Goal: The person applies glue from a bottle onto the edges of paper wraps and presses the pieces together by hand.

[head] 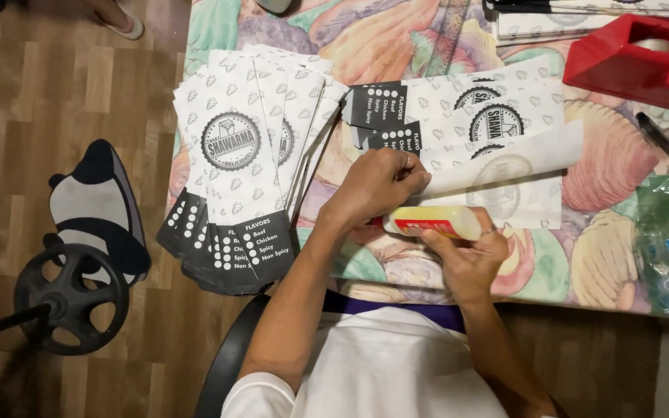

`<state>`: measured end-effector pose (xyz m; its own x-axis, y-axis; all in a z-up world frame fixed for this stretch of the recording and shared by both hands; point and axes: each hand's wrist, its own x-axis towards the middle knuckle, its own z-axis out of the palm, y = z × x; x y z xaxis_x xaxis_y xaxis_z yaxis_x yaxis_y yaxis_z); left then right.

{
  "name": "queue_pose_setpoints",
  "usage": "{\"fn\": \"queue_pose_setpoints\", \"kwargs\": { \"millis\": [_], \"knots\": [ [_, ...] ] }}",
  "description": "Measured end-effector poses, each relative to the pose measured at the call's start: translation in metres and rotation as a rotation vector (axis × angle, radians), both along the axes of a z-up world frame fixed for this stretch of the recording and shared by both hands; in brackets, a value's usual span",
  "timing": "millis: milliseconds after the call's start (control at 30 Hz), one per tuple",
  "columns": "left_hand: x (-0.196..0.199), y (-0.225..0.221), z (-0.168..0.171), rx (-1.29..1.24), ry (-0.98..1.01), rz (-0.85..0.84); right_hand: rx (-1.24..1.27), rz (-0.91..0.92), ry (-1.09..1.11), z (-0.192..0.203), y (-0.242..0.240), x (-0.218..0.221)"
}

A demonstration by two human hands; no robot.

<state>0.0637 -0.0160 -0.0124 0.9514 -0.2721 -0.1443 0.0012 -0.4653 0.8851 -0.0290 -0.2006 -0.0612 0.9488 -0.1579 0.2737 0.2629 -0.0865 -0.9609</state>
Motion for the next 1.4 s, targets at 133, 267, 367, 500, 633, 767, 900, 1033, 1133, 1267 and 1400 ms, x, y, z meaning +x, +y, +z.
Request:
{"fn": "queue_pose_setpoints", "kwargs": {
  "millis": [133,267,367,500,633,767,900,1033,1133,1267,1400],
  "knots": [
    [-0.003,0.001,0.000,0.008,0.018,-0.040,0.214,-0.098,0.023,-0.023,-0.008,-0.001],
    [-0.024,0.002,0.031,0.061,-0.033,-0.110,0.524,-0.193,0.052,-0.024,-0.079,0.004],
    [-0.045,-0.009,0.017,0.134,-0.119,-0.120,0.519,-0.089,0.206,0.031,-0.075,-0.019],
    [-0.067,-0.031,-0.034,0.244,-0.480,-0.011,0.520,0.050,0.355,0.048,-0.051,-0.034],
    [-0.078,-0.039,-0.046,0.278,-0.714,0.022,0.537,0.214,0.405,0.039,-0.030,-0.037],
    [-0.079,-0.039,-0.046,0.265,-0.732,0.029,0.594,0.278,0.440,0.031,-0.030,-0.035],
    [-0.084,-0.029,-0.043,0.353,-0.725,-0.053,0.594,0.162,0.464,0.021,-0.084,-0.034],
    [-0.090,-0.017,-0.034,0.563,-0.699,-0.219,0.387,-0.140,0.391,0.036,-0.121,-0.036],
    [-0.090,-0.015,-0.030,0.714,-0.711,-0.296,0.258,-0.248,0.298,0.046,-0.121,-0.037],
    [-0.092,-0.017,-0.032,0.676,-0.699,-0.272,0.472,0.103,0.368,0.031,-0.102,-0.034],
    [-0.098,-0.018,-0.026,0.657,-0.699,-0.263,0.556,0.072,0.509,0.020,-0.121,-0.021]
  ]
}}
